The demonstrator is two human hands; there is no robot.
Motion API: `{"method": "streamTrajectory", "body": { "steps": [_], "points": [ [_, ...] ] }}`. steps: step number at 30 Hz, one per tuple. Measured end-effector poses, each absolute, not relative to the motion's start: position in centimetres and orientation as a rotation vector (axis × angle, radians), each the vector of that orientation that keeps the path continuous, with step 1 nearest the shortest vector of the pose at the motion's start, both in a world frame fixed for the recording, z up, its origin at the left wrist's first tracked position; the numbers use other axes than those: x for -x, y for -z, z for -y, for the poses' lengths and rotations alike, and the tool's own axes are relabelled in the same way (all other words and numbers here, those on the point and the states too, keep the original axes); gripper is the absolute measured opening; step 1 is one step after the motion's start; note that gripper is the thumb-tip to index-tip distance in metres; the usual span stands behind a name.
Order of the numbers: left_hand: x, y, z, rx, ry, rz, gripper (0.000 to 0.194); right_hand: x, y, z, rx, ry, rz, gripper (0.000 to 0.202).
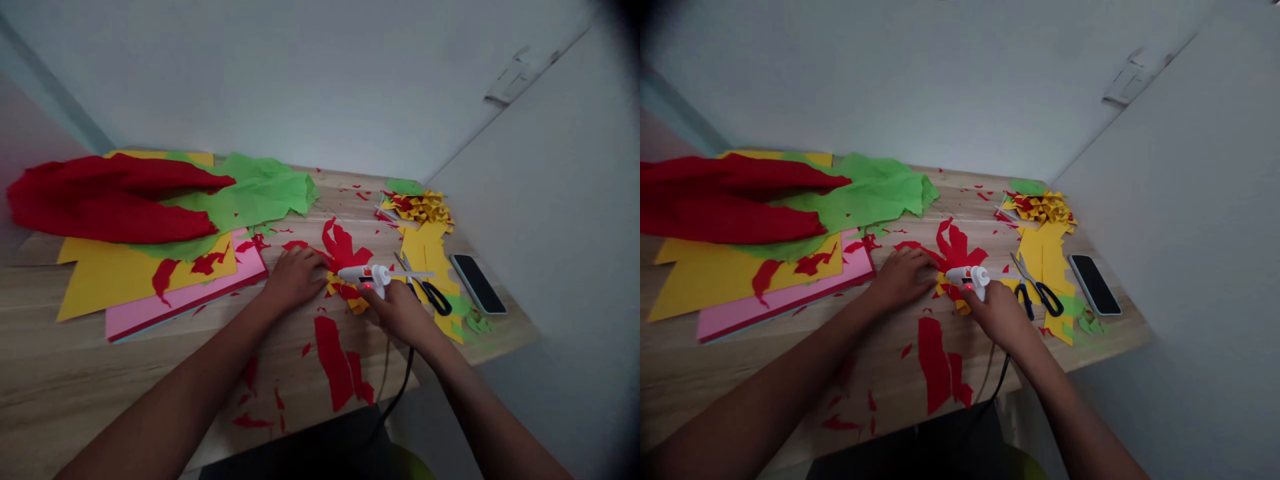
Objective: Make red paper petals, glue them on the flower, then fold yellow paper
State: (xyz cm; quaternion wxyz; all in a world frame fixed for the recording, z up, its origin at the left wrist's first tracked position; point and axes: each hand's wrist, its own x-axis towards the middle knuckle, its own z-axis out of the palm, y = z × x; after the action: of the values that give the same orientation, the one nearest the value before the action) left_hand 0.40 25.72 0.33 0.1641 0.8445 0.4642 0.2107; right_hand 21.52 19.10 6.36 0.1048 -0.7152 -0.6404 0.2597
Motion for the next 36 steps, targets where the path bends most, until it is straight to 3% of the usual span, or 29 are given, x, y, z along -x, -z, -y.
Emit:
{"method": "streamTrajectory", "body": {
  "steps": [31, 36],
  "points": [
    [-0.2, -0.4, -25.9, -2.400, -0.598, -1.334, 0.022, -22.6, -7.5, -18.8, 2.106, -0.793, 1.965, 0.045],
    [-0.1, -0.6, -25.9, -2.400, -0.572, -1.341, 0.024, -23.7, -7.8, -17.3, 2.038, -0.853, 1.751, 0.044]
  ]
}}
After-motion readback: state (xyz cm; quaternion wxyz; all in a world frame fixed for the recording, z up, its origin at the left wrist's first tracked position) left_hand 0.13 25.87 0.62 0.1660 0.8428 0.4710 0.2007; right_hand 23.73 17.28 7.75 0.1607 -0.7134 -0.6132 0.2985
